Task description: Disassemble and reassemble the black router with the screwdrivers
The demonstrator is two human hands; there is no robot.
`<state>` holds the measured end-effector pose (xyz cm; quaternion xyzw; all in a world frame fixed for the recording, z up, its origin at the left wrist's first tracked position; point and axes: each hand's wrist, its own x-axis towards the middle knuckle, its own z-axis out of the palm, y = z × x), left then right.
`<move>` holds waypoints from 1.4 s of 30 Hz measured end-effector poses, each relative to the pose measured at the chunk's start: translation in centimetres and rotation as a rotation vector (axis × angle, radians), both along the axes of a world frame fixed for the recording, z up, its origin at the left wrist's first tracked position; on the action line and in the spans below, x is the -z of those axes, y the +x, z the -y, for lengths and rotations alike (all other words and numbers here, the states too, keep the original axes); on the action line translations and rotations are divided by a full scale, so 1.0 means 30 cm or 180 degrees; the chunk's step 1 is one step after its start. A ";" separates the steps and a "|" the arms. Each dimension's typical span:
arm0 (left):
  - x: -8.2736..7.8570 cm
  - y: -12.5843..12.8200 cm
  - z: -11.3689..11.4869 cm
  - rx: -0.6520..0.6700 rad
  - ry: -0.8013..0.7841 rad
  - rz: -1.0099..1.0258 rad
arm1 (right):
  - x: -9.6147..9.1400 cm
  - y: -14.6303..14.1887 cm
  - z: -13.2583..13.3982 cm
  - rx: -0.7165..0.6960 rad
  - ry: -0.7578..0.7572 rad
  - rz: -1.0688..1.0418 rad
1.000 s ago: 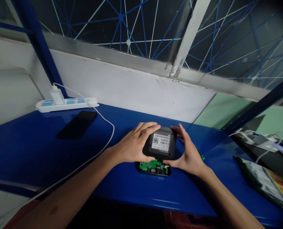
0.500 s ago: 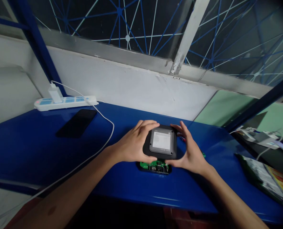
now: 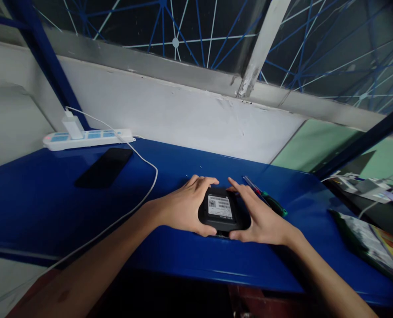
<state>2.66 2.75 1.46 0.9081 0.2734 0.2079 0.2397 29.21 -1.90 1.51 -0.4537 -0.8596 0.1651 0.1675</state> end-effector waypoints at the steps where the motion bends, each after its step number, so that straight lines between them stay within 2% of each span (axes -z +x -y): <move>1: 0.003 0.001 -0.001 0.0006 0.0019 -0.0012 | 0.001 -0.001 0.000 -0.0010 -0.0015 0.0036; 9: 0.007 -0.001 -0.001 0.0078 0.0111 0.0122 | 0.004 -0.007 0.004 -0.0025 -0.0039 0.0085; 17: -0.015 0.002 0.002 0.0039 0.0072 -0.0150 | 0.001 -0.005 0.006 -0.0021 -0.0053 0.0193; 23: -0.007 -0.002 -0.005 0.0089 0.0190 -0.0175 | -0.006 -0.007 0.010 -0.0025 0.0012 0.0159; 33: -0.005 -0.008 -0.002 0.0027 -0.0034 -0.0348 | 0.005 -0.005 0.008 0.0018 -0.0192 0.0192; 42: 0.000 -0.004 -0.002 -0.0008 -0.0104 -0.0277 | -0.002 -0.013 0.008 -0.0082 -0.0145 0.0126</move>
